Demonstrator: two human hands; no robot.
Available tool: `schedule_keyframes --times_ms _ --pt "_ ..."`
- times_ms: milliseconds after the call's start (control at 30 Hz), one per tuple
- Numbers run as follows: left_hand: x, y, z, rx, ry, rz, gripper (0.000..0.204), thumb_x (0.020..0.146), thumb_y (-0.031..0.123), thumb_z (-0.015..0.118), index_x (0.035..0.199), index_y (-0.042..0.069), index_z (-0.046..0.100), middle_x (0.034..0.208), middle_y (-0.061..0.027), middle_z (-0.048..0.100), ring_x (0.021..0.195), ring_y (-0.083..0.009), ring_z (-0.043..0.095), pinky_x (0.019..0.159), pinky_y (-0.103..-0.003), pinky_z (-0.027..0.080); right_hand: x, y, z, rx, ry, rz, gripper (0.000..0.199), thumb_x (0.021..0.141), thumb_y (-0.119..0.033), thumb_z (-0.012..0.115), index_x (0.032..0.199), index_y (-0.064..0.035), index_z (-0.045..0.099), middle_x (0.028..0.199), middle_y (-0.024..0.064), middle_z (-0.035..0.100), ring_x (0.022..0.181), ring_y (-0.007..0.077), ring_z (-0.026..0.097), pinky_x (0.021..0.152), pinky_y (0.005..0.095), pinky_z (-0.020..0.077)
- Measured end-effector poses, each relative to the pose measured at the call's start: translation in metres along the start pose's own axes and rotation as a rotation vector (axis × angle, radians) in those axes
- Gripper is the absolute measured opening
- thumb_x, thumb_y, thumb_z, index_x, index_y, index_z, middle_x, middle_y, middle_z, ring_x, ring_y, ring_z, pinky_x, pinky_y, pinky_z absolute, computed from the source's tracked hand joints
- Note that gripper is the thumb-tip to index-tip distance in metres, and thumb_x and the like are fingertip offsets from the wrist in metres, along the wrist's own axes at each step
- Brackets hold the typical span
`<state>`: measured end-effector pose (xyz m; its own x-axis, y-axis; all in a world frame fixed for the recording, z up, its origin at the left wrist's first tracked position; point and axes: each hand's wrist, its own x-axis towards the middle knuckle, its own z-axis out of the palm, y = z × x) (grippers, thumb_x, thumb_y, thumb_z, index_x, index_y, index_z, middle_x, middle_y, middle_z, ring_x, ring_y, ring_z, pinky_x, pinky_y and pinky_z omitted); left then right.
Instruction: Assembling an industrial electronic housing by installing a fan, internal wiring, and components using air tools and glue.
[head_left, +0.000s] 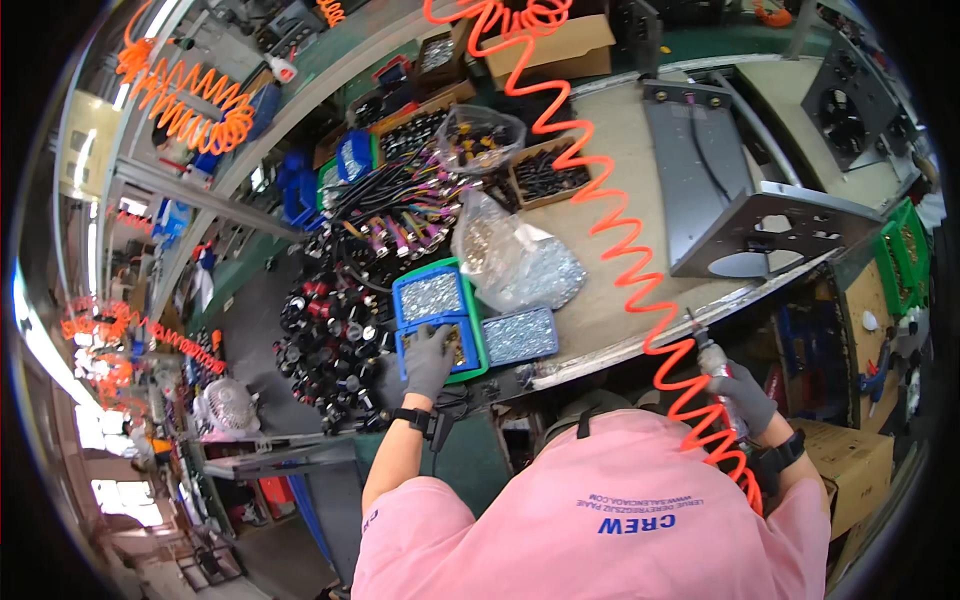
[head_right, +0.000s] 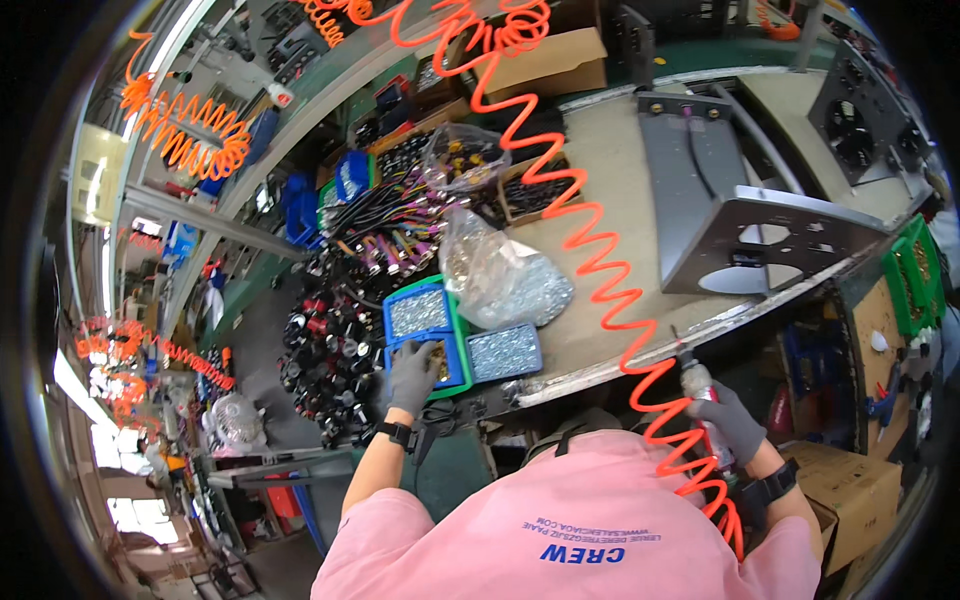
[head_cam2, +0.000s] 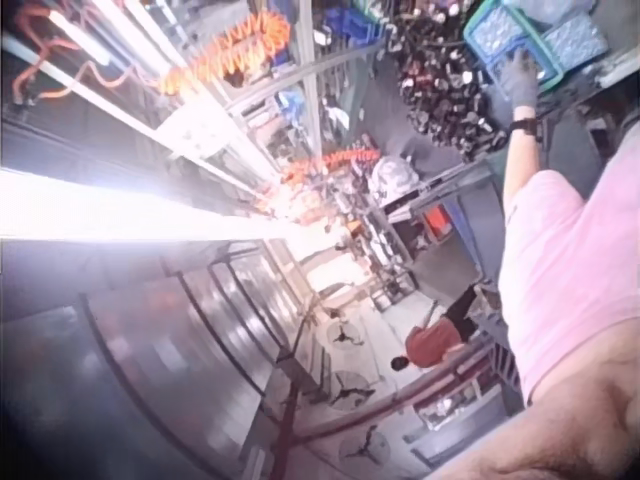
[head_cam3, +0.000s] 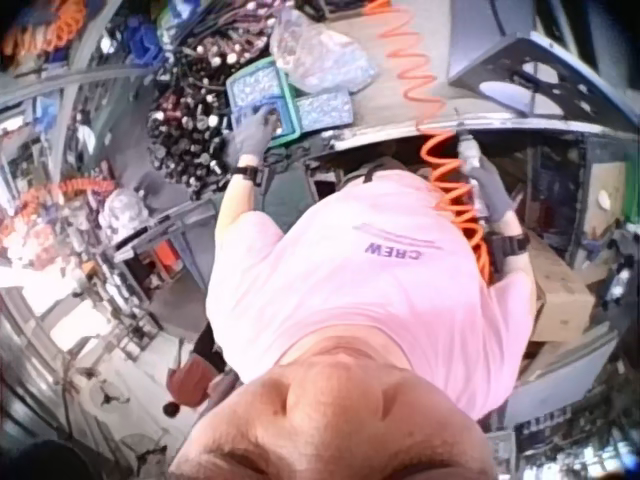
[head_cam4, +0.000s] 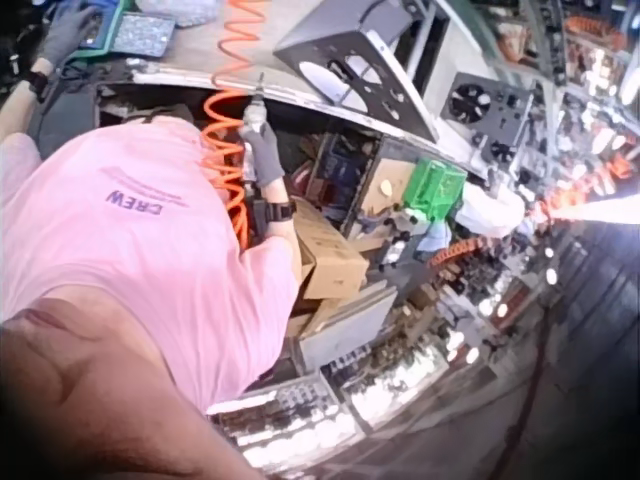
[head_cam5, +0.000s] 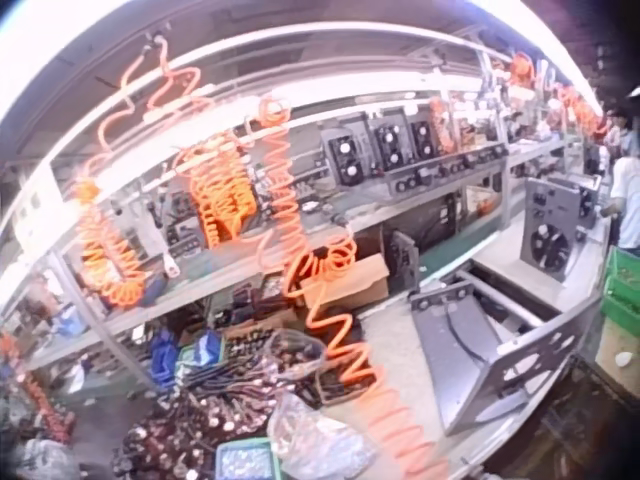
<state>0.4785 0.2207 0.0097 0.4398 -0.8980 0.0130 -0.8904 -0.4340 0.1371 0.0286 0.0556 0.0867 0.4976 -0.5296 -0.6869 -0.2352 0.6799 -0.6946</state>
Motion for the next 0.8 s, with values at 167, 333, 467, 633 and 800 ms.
schedule_keyframes --times_ms 167,333,467,633,800 --pt "0.003 0.000 -0.023 -0.098 -0.264 -0.153 0.039 0.071 0.011 0.056 0.110 0.011 0.053 0.109 -0.0191 0.050 0.096 -0.0385 0.051 0.082 -0.044 0.043 0.014 0.014 -0.004 0.006 -0.051 -0.021 0.029 0.076 -0.015 0.063 0.101 -0.0029 0.053 0.091 0.0009 0.054 0.083 0.0080 0.048 0.074 0.0235 0.0412" --pt "-0.003 -0.022 -0.002 -0.149 -0.147 -0.043 0.026 0.072 0.009 0.055 0.094 -0.001 0.047 0.101 -0.0226 0.049 0.092 -0.0416 0.048 0.077 -0.046 0.041 0.011 0.011 0.000 -0.101 0.044 -0.007 0.038 0.071 -0.025 0.068 0.096 -0.0042 0.049 0.073 0.0015 0.052 0.059 0.0085 0.050 0.053 0.0234 0.0424" --pt "-0.003 -0.045 0.023 -0.282 0.009 0.039 0.015 0.074 0.004 0.051 0.088 -0.003 0.048 0.088 -0.0213 0.051 0.081 -0.0387 0.050 0.071 -0.042 0.040 0.003 0.015 -0.003 -0.060 0.059 0.025 0.037 0.073 -0.025 0.066 0.093 -0.0071 0.041 0.062 0.0032 0.051 0.047 0.0108 0.049 0.040 0.0262 0.0401" --pt "0.004 -0.040 0.009 -0.479 0.043 -0.233 0.006 0.076 0.003 0.049 0.079 -0.002 0.050 0.069 -0.0104 0.051 0.064 -0.0197 0.054 0.056 -0.032 0.042 0.001 0.013 -0.006 -0.103 0.077 -0.013 0.038 0.074 -0.028 0.066 0.095 -0.0061 0.043 0.063 0.0029 0.051 0.049 0.0104 0.050 0.043 0.0249 0.0418" --pt "0.004 -0.116 0.048 -1.674 -0.026 -0.386 0.010 0.082 0.012 0.053 0.079 0.005 0.047 0.067 -0.0017 0.046 0.053 -0.0054 0.039 0.043 -0.018 0.032 0.000 0.011 -0.003 -0.098 0.028 -0.044 0.039 0.074 -0.027 0.065 0.097 -0.0048 0.044 0.066 0.0025 0.050 0.051 0.0095 0.050 0.046 0.0237 0.0435"
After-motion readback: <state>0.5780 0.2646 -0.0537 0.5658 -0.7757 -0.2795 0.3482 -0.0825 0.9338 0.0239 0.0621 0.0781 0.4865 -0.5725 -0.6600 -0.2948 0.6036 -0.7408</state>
